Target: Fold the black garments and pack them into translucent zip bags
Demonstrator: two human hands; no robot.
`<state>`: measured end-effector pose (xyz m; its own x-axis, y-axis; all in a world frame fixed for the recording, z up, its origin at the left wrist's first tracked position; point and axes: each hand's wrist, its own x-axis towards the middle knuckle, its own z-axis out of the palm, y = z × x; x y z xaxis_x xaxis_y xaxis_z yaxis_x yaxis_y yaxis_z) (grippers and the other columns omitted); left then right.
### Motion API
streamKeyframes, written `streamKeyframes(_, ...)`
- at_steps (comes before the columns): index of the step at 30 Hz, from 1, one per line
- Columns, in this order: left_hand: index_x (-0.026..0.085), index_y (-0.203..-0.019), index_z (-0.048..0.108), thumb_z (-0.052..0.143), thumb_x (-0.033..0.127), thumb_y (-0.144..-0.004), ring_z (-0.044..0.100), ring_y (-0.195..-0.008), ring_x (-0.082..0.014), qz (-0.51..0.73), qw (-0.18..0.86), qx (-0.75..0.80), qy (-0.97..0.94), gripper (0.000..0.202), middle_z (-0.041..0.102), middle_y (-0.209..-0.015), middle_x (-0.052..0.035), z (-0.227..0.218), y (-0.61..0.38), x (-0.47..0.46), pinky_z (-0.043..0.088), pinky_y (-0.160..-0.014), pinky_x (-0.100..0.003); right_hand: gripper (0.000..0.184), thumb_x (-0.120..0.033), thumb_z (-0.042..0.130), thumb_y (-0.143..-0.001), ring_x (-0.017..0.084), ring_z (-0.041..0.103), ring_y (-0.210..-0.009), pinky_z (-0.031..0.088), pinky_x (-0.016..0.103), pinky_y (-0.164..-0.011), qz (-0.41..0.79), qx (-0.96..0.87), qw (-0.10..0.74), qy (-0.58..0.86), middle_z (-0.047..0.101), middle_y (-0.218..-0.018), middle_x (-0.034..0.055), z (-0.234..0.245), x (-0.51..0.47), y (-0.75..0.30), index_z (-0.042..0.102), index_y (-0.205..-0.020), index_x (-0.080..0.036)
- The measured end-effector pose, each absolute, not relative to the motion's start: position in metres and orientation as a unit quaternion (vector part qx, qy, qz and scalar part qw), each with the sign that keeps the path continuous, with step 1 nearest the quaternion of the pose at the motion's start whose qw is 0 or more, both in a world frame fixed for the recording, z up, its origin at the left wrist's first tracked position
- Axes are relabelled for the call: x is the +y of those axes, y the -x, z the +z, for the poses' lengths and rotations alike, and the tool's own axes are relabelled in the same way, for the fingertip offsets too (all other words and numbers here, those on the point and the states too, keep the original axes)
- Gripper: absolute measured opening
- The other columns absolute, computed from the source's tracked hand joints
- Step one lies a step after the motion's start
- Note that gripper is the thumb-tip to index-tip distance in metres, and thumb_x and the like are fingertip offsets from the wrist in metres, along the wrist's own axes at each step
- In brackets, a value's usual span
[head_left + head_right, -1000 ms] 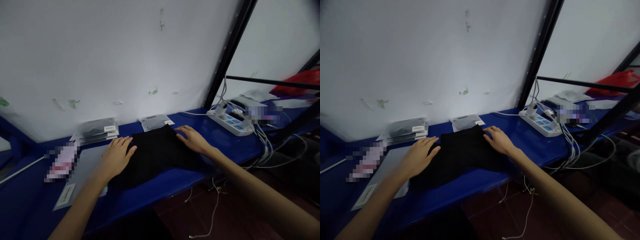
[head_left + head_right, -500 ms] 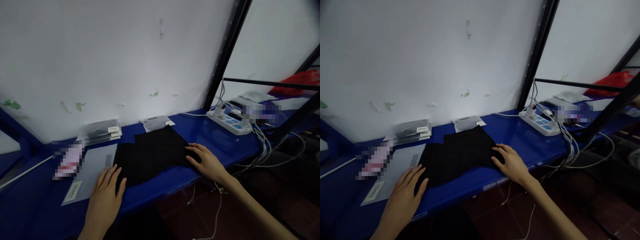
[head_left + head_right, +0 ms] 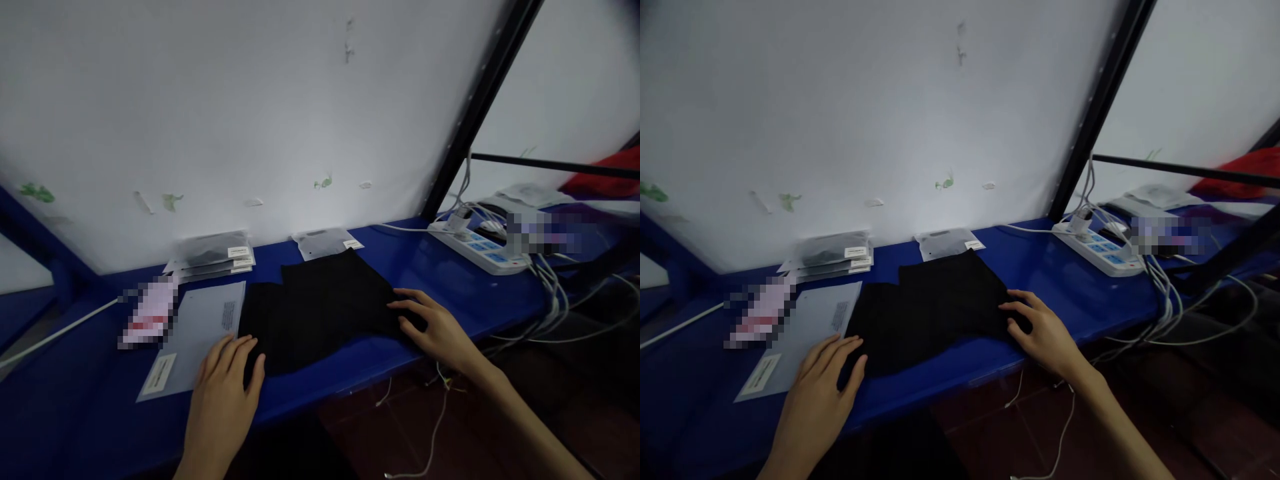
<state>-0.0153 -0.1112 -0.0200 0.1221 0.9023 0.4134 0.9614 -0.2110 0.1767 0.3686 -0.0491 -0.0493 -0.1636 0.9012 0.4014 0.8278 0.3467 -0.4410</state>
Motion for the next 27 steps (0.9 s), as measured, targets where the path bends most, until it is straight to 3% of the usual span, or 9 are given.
streamKeyframes(21, 0.022, -0.116, 0.062, 0.038, 0.049, -0.097, 0.052, -0.124, -0.0309, -0.234, 0.053, -0.629, 0.739, 0.04, 0.068, -0.119, -0.0072, -0.0219, 0.0156, -0.1125, 0.046, -0.098, -0.053, 0.023, -0.038, 0.052, -0.091, 0.029, 0.057, -0.12, 0.047, 0.047, -0.102, 0.07, -0.758, 0.308, 0.571, 0.056, -0.134, 0.0068, -0.0421, -0.055, -0.3694, 0.067, -0.106, -0.028)
streamKeyframes(27, 0.025, -0.115, 0.062, 0.041, 0.05, -0.096, 0.052, -0.124, -0.0307, -0.242, 0.045, -0.636, 0.731, 0.038, 0.069, -0.119, -0.0053, -0.0215, 0.0186, -0.1112, 0.045, -0.099, -0.052, 0.025, -0.042, 0.052, -0.092, 0.028, 0.06, -0.117, 0.047, 0.047, -0.101, 0.086, -0.732, 0.341, 0.583, 0.059, -0.13, 0.0065, -0.039, -0.0504, -0.371, 0.065, -0.109, -0.029)
